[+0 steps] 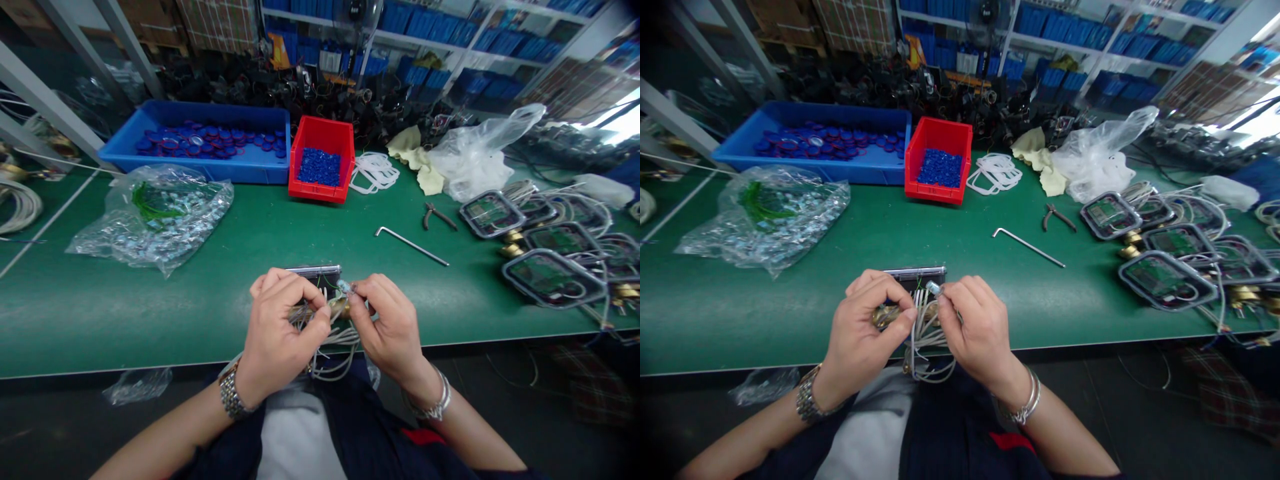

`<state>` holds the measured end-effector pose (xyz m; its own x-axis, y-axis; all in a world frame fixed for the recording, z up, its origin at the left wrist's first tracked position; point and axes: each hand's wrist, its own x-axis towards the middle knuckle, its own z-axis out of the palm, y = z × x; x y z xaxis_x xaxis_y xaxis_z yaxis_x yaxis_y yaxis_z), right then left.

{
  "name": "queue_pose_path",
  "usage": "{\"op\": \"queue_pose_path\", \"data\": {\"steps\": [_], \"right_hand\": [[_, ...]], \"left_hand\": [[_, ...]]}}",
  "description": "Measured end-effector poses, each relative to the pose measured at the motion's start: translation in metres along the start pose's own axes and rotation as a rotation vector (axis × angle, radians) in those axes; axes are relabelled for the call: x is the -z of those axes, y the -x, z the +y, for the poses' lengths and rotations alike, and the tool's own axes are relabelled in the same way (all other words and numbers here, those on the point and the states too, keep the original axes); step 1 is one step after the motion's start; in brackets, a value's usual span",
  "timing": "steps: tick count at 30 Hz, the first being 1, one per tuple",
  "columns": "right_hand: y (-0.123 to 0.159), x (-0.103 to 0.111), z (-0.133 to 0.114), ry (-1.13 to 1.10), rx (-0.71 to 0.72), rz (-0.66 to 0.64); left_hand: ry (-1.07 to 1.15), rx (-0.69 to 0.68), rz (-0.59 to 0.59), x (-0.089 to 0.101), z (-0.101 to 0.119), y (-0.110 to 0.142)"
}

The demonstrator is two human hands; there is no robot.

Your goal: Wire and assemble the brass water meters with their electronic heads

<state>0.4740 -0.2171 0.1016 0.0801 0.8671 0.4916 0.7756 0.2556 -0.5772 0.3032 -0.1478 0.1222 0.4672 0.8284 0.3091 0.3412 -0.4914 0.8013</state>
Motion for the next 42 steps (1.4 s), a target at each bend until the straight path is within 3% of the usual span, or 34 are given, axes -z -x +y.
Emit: {"op": "queue_pose_path", "data": {"steps": [11, 20, 28, 33, 38, 40, 42], "right_hand": [[0.002, 0.002, 0.008, 0.204, 0.132, -0.026], [-0.001, 0.001, 0.004, -0.119, -0.035, -0.043], [0.0, 0.004, 0.009, 0.215, 0.188, -0.103], [-0.01, 0.012, 0.012, 0.57, 0.429, -0.183], [-0.024, 0.016, 0.008, 0.583, 0.54, -0.255], [-0.027, 0.014, 0.005, 0.454, 0.467, -0.275], [-0.028, 0.009, 0.002, 0.237, 0.24, -0.295]], "left_hand": [[0.001, 0.011, 0.001, -0.001, 0.0, 0.0], [-0.021, -0.029, -0.034, -0.001, -0.002, 0.001], [-0.137, -0.031, 0.055, -0.002, -0.009, 0.002], [-0.403, -0.234, -0.039, 0.006, -0.01, -0.005], [-0.542, -0.353, -0.103, 0.016, -0.006, -0.011], [-0.557, -0.393, -0.076, 0.015, -0.006, -0.011], [-0.584, -0.442, -0.02, 0.014, -0.008, -0.01]]}}
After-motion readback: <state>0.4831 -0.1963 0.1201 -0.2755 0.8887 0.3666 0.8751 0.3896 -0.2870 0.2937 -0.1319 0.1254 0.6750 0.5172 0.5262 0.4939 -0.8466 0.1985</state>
